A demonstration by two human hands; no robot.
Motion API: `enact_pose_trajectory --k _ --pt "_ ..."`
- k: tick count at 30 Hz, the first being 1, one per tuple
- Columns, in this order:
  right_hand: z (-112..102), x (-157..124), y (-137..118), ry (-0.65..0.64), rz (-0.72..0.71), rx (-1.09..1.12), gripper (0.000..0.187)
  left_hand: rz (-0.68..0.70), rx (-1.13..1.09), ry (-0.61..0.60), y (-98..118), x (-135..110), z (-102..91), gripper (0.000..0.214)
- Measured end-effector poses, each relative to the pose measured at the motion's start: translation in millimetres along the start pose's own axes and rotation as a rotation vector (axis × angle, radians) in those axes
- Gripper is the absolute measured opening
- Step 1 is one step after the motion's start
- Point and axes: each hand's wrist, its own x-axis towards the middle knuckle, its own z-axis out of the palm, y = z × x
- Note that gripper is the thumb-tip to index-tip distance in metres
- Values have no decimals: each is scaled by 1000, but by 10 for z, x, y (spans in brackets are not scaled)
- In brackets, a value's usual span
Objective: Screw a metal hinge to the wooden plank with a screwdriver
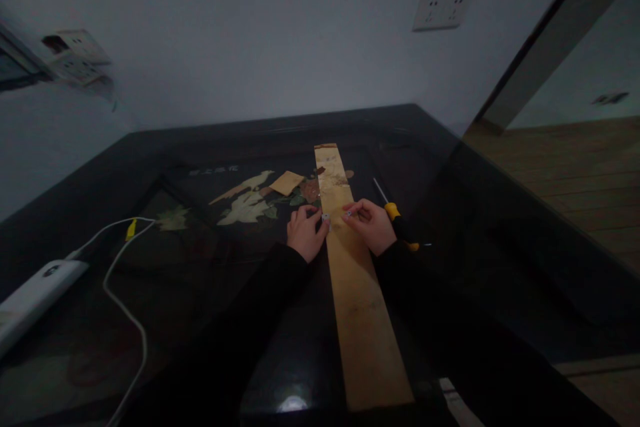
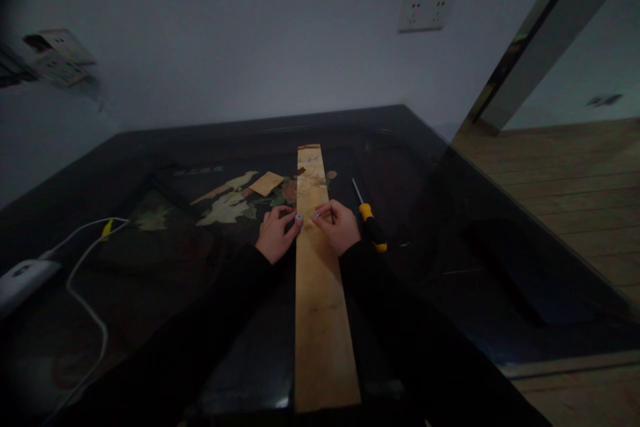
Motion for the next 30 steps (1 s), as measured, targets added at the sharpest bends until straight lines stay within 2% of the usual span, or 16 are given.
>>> enact_pose_trajectory --k 7,11,13,17,22,27,30 --pt "-9 -22 -39 9 4 -41 20 -4 -165 48 -33 9 43 32" --pt "-1 -25 -61 18 3 -27 20 14 -427 -15 -44 48 17 36" --pt "2 -24 -69 8 12 -12 20 -1 -487 -45 -48 68 -9 36" --pt "-12 -8 -94 -7 8 -28 20 -85 -498 -64 -65 107 -34 40" --pt "-13 88 -206 93 -98 -173 14 -196 -661 -91 -108 153 16 54" --pt "147 245 -251 32 -53 -77 15 -332 -889 -251 -91 186 21 57" --pt "248 273 -200 38 -56 -105 19 -377 -956 -265 -66 188 1 62"
